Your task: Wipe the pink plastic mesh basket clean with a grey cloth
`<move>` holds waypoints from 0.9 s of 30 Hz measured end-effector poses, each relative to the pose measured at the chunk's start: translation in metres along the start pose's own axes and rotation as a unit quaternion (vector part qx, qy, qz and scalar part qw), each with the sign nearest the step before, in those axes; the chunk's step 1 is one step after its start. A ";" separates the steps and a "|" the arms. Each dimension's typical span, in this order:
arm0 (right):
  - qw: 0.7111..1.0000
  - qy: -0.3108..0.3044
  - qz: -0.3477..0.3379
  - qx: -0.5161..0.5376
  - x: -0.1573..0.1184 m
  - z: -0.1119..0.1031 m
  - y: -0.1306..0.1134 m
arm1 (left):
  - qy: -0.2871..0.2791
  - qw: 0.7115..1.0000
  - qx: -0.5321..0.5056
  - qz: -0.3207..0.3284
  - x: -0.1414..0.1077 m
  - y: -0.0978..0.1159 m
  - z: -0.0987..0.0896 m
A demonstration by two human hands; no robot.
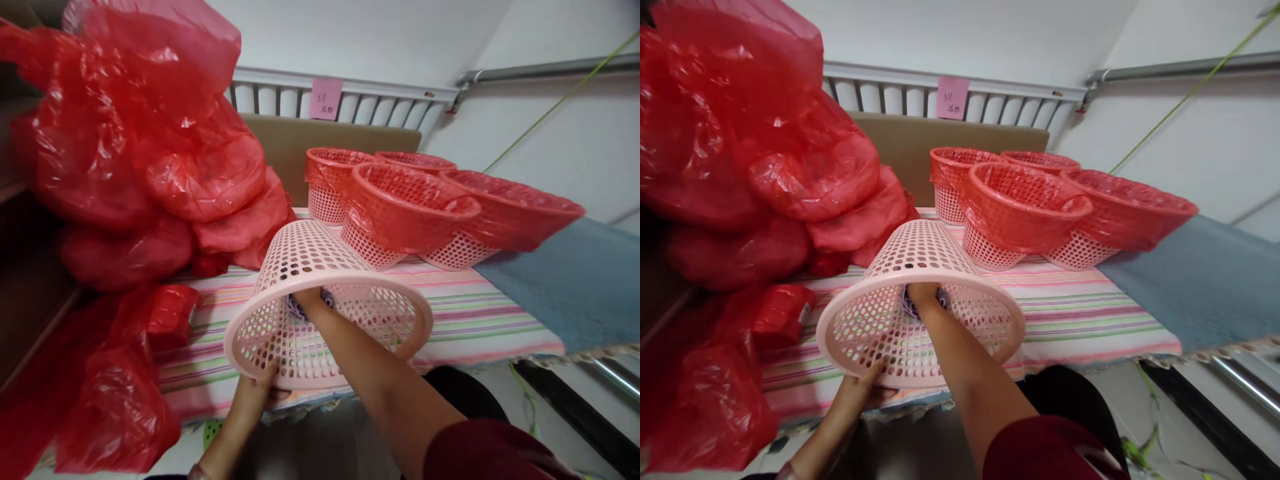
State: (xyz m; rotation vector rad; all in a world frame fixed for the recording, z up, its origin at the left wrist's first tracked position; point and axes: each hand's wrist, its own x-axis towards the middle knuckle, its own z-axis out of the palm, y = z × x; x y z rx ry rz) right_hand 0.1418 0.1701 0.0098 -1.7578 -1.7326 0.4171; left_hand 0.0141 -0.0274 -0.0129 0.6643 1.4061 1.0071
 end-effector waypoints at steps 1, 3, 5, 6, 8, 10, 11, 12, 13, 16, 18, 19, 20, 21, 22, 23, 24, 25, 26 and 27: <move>1.000 0.007 0.005 0.001 0.001 0.001 0.001 | -0.001 1.000 0.004 -0.008 -0.001 0.002 -0.003; 1.000 0.018 0.009 -0.003 0.000 0.000 0.002 | -0.005 1.000 0.028 -0.001 -0.002 0.008 -0.011; 1.000 0.014 0.003 -0.003 -0.001 -0.002 0.002 | 0.002 0.997 0.055 0.056 0.000 0.014 -0.022; 1.000 0.010 0.001 -0.005 -0.001 -0.004 0.001 | 0.014 0.993 0.062 0.100 0.001 0.017 -0.026; 1.000 -0.001 -0.006 -0.019 -0.002 -0.008 -0.002 | 0.042 0.982 0.064 0.172 0.005 0.019 -0.032; 0.998 -0.033 -0.018 -0.045 -0.009 -0.011 -0.006 | 0.061 0.975 0.058 0.206 0.009 0.018 -0.032; 0.996 -0.056 -0.021 -0.060 -0.017 -0.013 -0.009 | 0.066 0.974 0.051 0.212 0.011 0.015 -0.031; 0.994 -0.080 -0.024 -0.074 -0.029 -0.015 -0.011 | 0.069 0.974 0.043 0.212 0.012 0.012 -0.029; 0.991 -0.102 -0.029 -0.086 -0.045 -0.017 -0.012 | 0.071 0.976 0.033 0.204 0.014 0.009 -0.028; 0.983 -0.137 -0.078 -0.092 -0.107 -0.026 -0.011 | 0.065 0.987 -0.002 0.148 0.017 -0.001 -0.027; 0.975 -0.164 -0.126 -0.086 -0.147 -0.035 -0.009 | 0.063 0.988 -0.018 0.141 0.019 -0.006 -0.028; 0.970 -0.176 -0.142 -0.087 -0.163 -0.040 -0.007 | 0.061 0.988 -0.020 0.143 0.019 -0.007 -0.029; 0.967 -0.186 -0.153 -0.089 -0.173 -0.043 -0.007 | 0.057 0.988 -0.022 0.139 0.019 -0.009 -0.029; 0.965 -0.191 -0.156 -0.091 -0.179 -0.045 -0.006 | 0.047 0.991 -0.024 0.126 0.018 -0.009 -0.030; 0.965 -0.190 -0.151 -0.093 -0.178 -0.046 -0.006 | 0.035 0.994 -0.027 0.104 0.018 -0.010 -0.030; 0.968 -0.183 -0.140 -0.097 -0.173 -0.044 -0.007 | 0.023 0.996 -0.031 0.081 0.017 -0.009 -0.030; 0.972 -0.170 -0.123 -0.103 -0.162 -0.041 -0.008 | 0.014 0.997 -0.034 0.065 0.016 -0.009 -0.029; 0.976 -0.154 -0.102 -0.111 -0.149 -0.036 -0.009 | 0.009 0.998 -0.034 0.054 0.015 -0.008 -0.029; 0.980 -0.138 -0.084 -0.120 -0.132 -0.030 -0.010 | 0.010 0.998 -0.031 0.048 0.014 -0.006 -0.029; 0.981 -0.126 -0.072 -0.126 -0.114 -0.024 -0.012 | 0.015 0.999 -0.028 0.044 0.013 -0.005 -0.028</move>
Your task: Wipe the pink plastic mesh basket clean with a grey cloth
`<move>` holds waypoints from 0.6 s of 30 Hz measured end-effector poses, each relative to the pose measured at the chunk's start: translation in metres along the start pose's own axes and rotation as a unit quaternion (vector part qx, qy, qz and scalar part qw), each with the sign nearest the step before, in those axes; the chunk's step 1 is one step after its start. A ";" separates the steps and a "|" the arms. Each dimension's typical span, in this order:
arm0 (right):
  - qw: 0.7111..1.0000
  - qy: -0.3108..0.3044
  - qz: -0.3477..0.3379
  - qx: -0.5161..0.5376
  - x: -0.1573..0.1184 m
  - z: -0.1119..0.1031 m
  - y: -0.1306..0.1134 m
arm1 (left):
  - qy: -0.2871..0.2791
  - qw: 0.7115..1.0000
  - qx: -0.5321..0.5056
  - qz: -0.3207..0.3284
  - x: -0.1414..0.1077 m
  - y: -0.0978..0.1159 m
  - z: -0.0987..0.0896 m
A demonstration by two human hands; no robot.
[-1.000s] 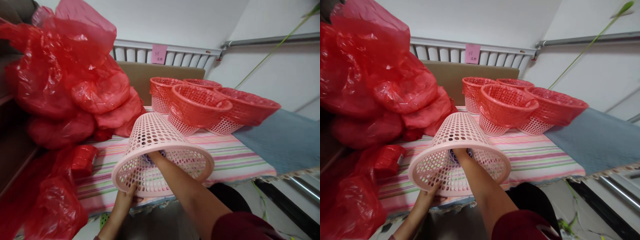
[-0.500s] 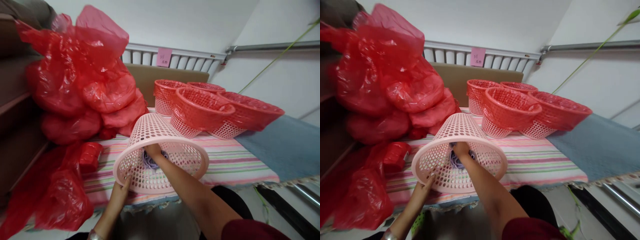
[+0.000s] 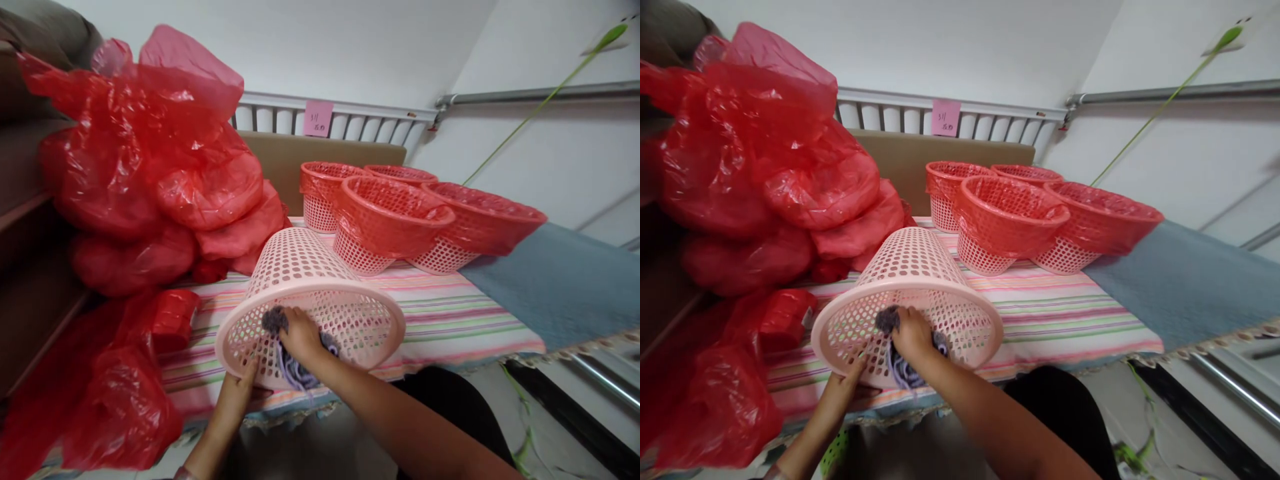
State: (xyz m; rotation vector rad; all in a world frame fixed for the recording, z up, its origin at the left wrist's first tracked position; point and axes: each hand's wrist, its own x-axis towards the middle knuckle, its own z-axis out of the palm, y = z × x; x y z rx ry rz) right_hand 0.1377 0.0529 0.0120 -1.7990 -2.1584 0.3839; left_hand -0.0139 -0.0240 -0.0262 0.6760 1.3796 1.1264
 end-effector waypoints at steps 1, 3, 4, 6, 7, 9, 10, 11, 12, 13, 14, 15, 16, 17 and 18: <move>1.000 0.007 0.009 -0.003 0.019 0.001 0.000 | 0.007 1.000 0.002 -0.002 -0.001 0.001 0.001; 1.000 0.028 0.010 0.008 0.056 0.003 0.001 | 0.018 1.000 0.003 -0.006 -0.003 0.003 0.002; 0.998 0.050 0.009 0.024 0.072 0.003 0.001 | 0.021 1.000 0.002 -0.009 -0.004 0.003 0.003; 0.992 0.105 0.019 0.071 0.098 0.003 0.003 | 0.020 1.000 0.002 -0.010 -0.007 0.004 0.005; 0.987 0.128 0.025 0.096 0.107 0.004 0.004 | 0.017 1.000 0.003 -0.009 -0.008 0.005 0.006; 0.981 0.145 0.031 0.128 0.118 0.007 0.008 | 0.009 1.000 0.011 -0.011 -0.011 0.009 0.006; 0.980 0.143 0.029 0.133 0.121 0.009 0.009 | 0.005 1.000 0.020 -0.016 -0.012 0.012 0.004; 0.981 0.140 0.025 0.133 0.123 0.011 0.011 | 0.001 0.999 0.032 -0.017 -0.013 0.017 0.002; 0.982 0.136 0.022 0.131 0.124 0.012 0.012 | -0.002 0.999 0.044 -0.008 -0.013 0.021 -0.001; 0.983 0.133 0.023 0.127 0.124 0.012 0.013 | -0.002 0.998 0.053 0.014 -0.014 0.025 -0.004; 0.984 0.130 0.027 0.122 0.123 0.011 0.014 | 0.001 0.997 0.060 0.043 -0.013 0.028 -0.007; 0.984 0.128 0.029 0.117 0.123 0.010 0.014 | 0.005 0.996 0.064 0.066 -0.013 0.031 -0.010; 0.986 0.125 0.030 0.110 0.121 0.007 0.013 | 0.006 0.995 0.066 0.075 -0.012 0.031 -0.012; 0.988 0.117 0.029 0.100 0.119 0.005 0.012 | 0.003 0.995 0.066 0.068 -0.011 0.030 -0.013; 0.991 0.099 0.025 0.086 0.115 0.002 0.010 | -0.002 0.997 0.063 0.046 -0.010 0.028 -0.014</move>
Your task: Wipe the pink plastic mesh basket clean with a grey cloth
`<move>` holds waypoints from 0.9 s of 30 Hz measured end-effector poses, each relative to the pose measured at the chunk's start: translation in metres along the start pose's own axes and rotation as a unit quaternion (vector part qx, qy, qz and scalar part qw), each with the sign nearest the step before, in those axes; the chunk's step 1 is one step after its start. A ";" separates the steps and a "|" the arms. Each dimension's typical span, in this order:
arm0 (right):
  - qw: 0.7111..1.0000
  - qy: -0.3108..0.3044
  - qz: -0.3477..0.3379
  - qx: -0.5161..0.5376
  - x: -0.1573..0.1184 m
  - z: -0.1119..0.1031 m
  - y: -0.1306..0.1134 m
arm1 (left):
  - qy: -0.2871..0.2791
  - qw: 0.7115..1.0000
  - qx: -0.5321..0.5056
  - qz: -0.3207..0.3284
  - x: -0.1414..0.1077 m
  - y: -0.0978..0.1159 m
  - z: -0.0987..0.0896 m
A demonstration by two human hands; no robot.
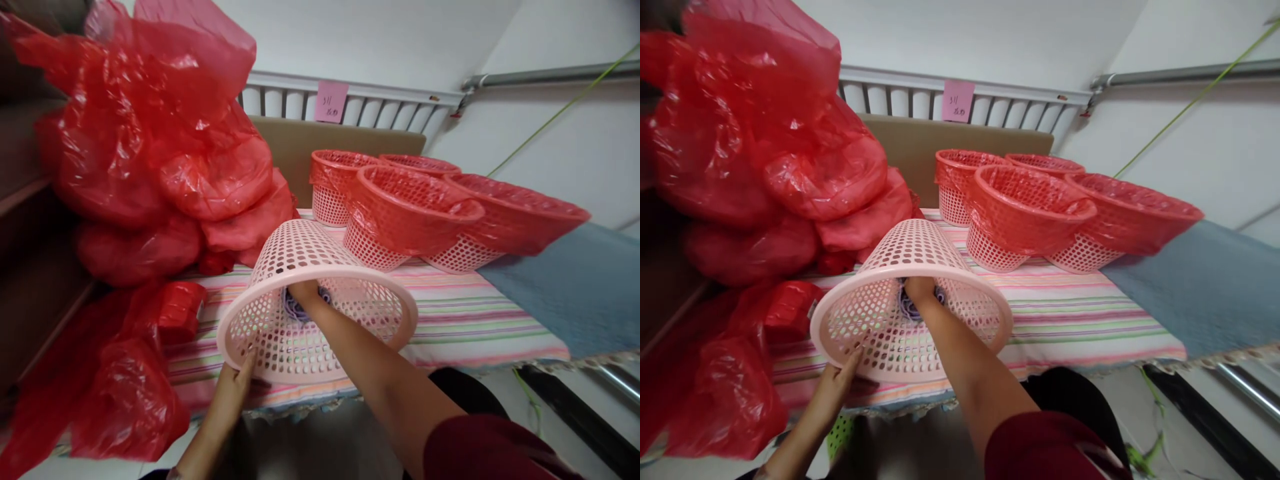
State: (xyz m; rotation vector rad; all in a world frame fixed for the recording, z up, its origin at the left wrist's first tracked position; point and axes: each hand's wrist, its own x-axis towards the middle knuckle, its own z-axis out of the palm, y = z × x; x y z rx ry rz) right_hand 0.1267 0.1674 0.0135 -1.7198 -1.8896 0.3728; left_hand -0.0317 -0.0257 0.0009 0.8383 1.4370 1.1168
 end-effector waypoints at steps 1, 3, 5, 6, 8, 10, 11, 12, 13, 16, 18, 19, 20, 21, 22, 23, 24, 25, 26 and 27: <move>1.000 -0.024 -0.005 -0.018 -0.006 -0.003 -0.002 | -0.006 1.000 -0.006 -0.025 0.001 -0.004 0.000; 0.995 -0.080 -0.012 -0.052 -0.026 -0.010 -0.007 | -0.013 0.999 -0.022 -0.047 0.003 -0.012 0.001; 0.991 -0.112 -0.026 -0.073 -0.058 -0.015 -0.009 | -0.010 0.999 -0.031 -0.044 0.006 -0.020 0.002; 0.989 -0.117 -0.043 -0.076 -0.077 -0.018 -0.009 | -0.011 0.999 -0.030 -0.041 0.008 -0.024 0.002; 0.986 -0.127 -0.079 -0.074 -0.115 -0.023 -0.007 | -0.009 0.999 -0.022 -0.035 0.010 -0.028 0.003; 0.981 -0.146 -0.108 -0.067 -0.149 -0.030 -0.005 | 0.001 0.999 -0.018 -0.027 0.010 -0.030 0.004; 0.979 -0.157 -0.116 -0.064 -0.162 -0.034 -0.004 | 0.008 1.000 -0.018 -0.025 0.010 -0.031 0.005; 0.977 -0.167 -0.120 -0.062 -0.171 -0.037 -0.003 | 0.013 0.999 -0.019 -0.024 0.009 -0.031 0.006; 0.975 -0.175 -0.121 -0.061 -0.176 -0.040 -0.003 | 0.014 0.999 -0.020 -0.025 0.009 -0.031 0.008; 0.978 -0.170 -0.104 -0.065 -0.172 -0.042 -0.005 | 0.010 1.000 -0.012 -0.020 0.008 -0.030 0.010; 0.983 -0.146 -0.078 -0.078 -0.156 -0.036 -0.009 | 0.006 1.000 -0.006 -0.016 0.008 -0.030 0.011; 0.986 -0.131 -0.062 -0.087 -0.145 -0.032 -0.010 | 0.004 1.000 -0.005 -0.019 0.009 -0.030 0.011; 0.987 -0.117 -0.048 -0.096 -0.133 -0.027 -0.012 | 0.004 1.000 -0.004 -0.024 0.009 -0.030 0.011; 0.989 -0.104 -0.033 -0.102 -0.119 -0.022 -0.013 | 0.002 1.000 -0.004 -0.029 0.009 -0.030 0.010; 0.990 -0.092 -0.017 -0.105 -0.105 -0.018 -0.014 | 0.000 0.999 -0.003 -0.033 0.009 -0.030 0.010; 0.991 -0.081 -0.004 -0.103 -0.090 -0.013 -0.014 | -0.004 0.999 -0.001 -0.036 0.009 -0.030 0.010; 0.993 -0.067 0.003 -0.095 -0.075 -0.009 -0.014 | -0.009 0.999 0.003 -0.036 0.008 -0.030 0.010; 0.996 -0.049 0.002 -0.079 -0.060 -0.005 -0.013 | -0.013 0.999 0.009 -0.039 0.007 -0.030 0.010; 0.998 -0.024 -0.005 -0.059 -0.046 -0.002 -0.012 | -0.016 0.999 0.017 -0.044 0.006 -0.030 0.010; 0.999 0.004 -0.012 -0.036 -0.033 0.002 -0.011 | -0.019 0.998 0.025 -0.049 0.004 -0.029 0.010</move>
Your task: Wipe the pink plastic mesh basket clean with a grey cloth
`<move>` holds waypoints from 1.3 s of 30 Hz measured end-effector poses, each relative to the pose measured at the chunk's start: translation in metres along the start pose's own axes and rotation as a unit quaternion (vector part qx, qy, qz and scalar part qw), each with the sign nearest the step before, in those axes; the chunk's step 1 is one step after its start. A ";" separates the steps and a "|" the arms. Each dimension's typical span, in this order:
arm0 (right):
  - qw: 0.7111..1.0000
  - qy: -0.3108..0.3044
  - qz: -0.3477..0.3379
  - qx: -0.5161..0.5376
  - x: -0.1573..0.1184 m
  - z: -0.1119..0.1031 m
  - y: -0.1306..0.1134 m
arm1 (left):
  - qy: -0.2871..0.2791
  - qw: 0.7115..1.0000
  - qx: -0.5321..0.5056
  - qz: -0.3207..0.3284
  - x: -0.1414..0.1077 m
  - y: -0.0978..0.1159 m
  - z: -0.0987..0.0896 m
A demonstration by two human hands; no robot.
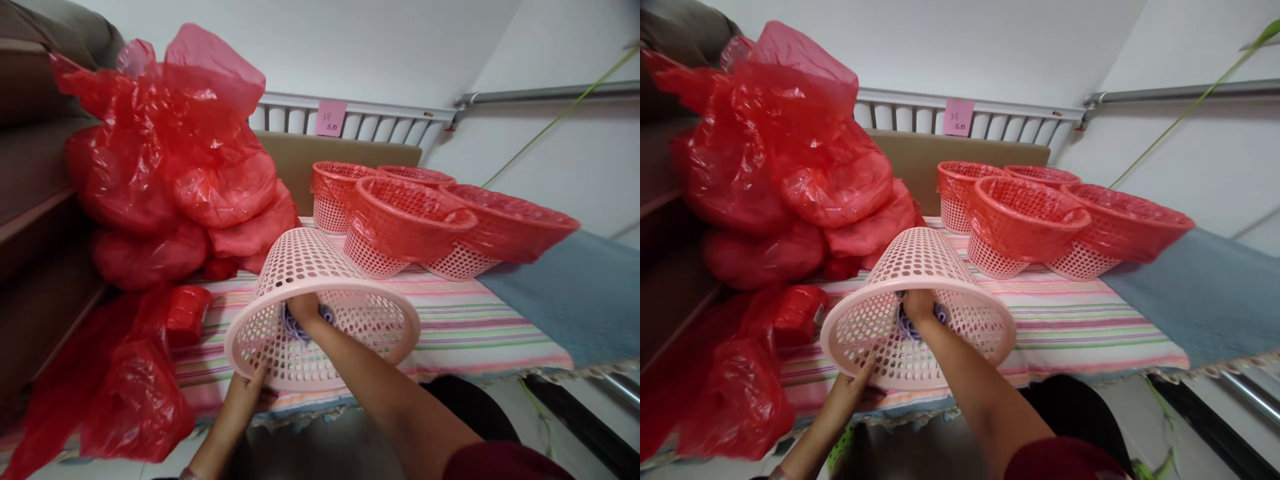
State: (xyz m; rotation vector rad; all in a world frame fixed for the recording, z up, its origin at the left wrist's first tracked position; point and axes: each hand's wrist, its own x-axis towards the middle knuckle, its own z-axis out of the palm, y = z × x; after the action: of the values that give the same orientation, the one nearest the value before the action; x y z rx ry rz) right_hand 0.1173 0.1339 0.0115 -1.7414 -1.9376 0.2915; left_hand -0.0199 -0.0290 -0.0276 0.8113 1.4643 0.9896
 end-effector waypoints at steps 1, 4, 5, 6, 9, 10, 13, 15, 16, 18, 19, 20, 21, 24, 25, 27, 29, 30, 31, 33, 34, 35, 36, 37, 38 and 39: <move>0.999 0.026 -0.001 0.020 0.012 0.003 0.001 | -0.002 1.000 0.007 -0.004 -0.002 0.001 0.001; 0.997 0.047 0.027 0.049 0.039 0.010 0.005 | -0.008 1.000 0.014 -0.019 -0.006 0.004 0.004; 0.998 0.036 0.033 0.049 0.045 0.011 0.006 | -0.008 1.000 0.010 -0.025 -0.007 0.005 0.005; 0.998 0.022 0.030 0.045 0.047 0.011 0.007 | -0.009 0.999 0.004 -0.031 -0.007 0.005 0.007; 0.999 -0.033 -0.003 0.019 0.039 0.004 0.008 | -0.013 0.999 -0.015 -0.035 -0.005 0.003 0.009; 0.998 -0.057 -0.011 0.006 0.030 0.001 0.008 | -0.013 0.999 -0.018 -0.033 -0.004 0.001 0.010; 0.992 -0.118 -0.026 -0.033 -0.017 -0.012 0.005 | 0.004 0.999 -0.034 -0.026 0.000 -0.003 0.012; 0.990 -0.126 -0.049 -0.037 -0.057 -0.020 0.003 | 0.013 0.999 -0.051 -0.009 0.001 -0.005 0.013; 0.989 -0.128 -0.063 -0.034 -0.077 -0.024 0.002 | 0.012 0.998 -0.056 -0.001 0.002 -0.005 0.013; 0.985 -0.145 -0.086 -0.030 -0.109 -0.033 0.002 | 0.007 0.999 -0.046 0.001 0.001 -0.003 0.011; 0.983 -0.155 -0.091 -0.030 -0.121 -0.038 0.003 | 0.010 0.999 -0.034 0.008 0.000 -0.001 0.009; 0.981 -0.166 -0.094 -0.032 -0.129 -0.042 0.004 | 0.021 0.999 -0.021 0.026 -0.001 0.002 0.006; 0.979 -0.175 -0.095 -0.034 -0.135 -0.046 0.005 | 0.037 0.997 -0.010 0.059 -0.002 0.006 0.003; 0.975 -0.193 -0.104 -0.039 -0.141 -0.056 0.010 | 0.098 0.981 -0.009 0.167 -0.004 0.016 -0.005; 0.974 -0.197 -0.105 -0.039 -0.141 -0.058 0.012 | 0.109 0.977 -0.014 0.180 -0.004 0.018 -0.006; 0.976 -0.197 -0.087 -0.035 -0.141 -0.060 0.014 | 0.103 0.981 -0.024 0.165 -0.003 0.019 -0.006; 0.983 -0.175 -0.044 -0.023 -0.138 -0.055 0.013 | 0.066 0.990 -0.034 0.118 -0.002 0.015 -0.002; 0.987 -0.157 -0.020 -0.018 -0.134 -0.051 0.013 | 0.044 0.995 -0.037 0.087 -0.001 0.013 0.000; 0.990 -0.137 0.000 -0.015 -0.128 -0.046 0.012 | 0.024 0.997 -0.038 0.056 0.000 0.011 0.002; 0.994 -0.103 0.024 -0.016 -0.109 -0.033 0.009 | -0.002 0.999 -0.036 0.015 0.001 0.007 0.006; 0.995 -0.092 0.028 -0.018 -0.095 -0.026 0.008 | -0.005 0.999 -0.037 0.006 0.002 0.007 0.007; 0.996 -0.081 0.032 -0.019 -0.080 -0.020 0.007 | -0.005 0.999 -0.039 0.004 0.002 0.006 0.007; 0.997 -0.067 0.033 -0.017 -0.064 -0.014 0.007 | -0.003 0.999 -0.043 0.005 0.001 0.006 0.007; 0.998 -0.049 0.033 -0.009 -0.047 -0.009 0.007 | -0.002 0.999 -0.045 0.006 0.001 0.007 0.008; 0.999 -0.024 0.035 0.004 -0.030 -0.005 0.008 | 0.000 0.999 -0.046 0.008 0.000 0.007 0.008; 0.999 0.003 0.034 0.022 -0.014 -0.002 0.009 | 0.000 0.999 -0.047 0.010 0.000 0.008 0.008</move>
State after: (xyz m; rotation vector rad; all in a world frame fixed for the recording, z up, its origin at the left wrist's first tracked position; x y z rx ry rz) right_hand 0.1269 0.1215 0.0059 -1.7786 -1.8564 0.3494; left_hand -0.0120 -0.0251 -0.0207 0.7599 1.4009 1.0655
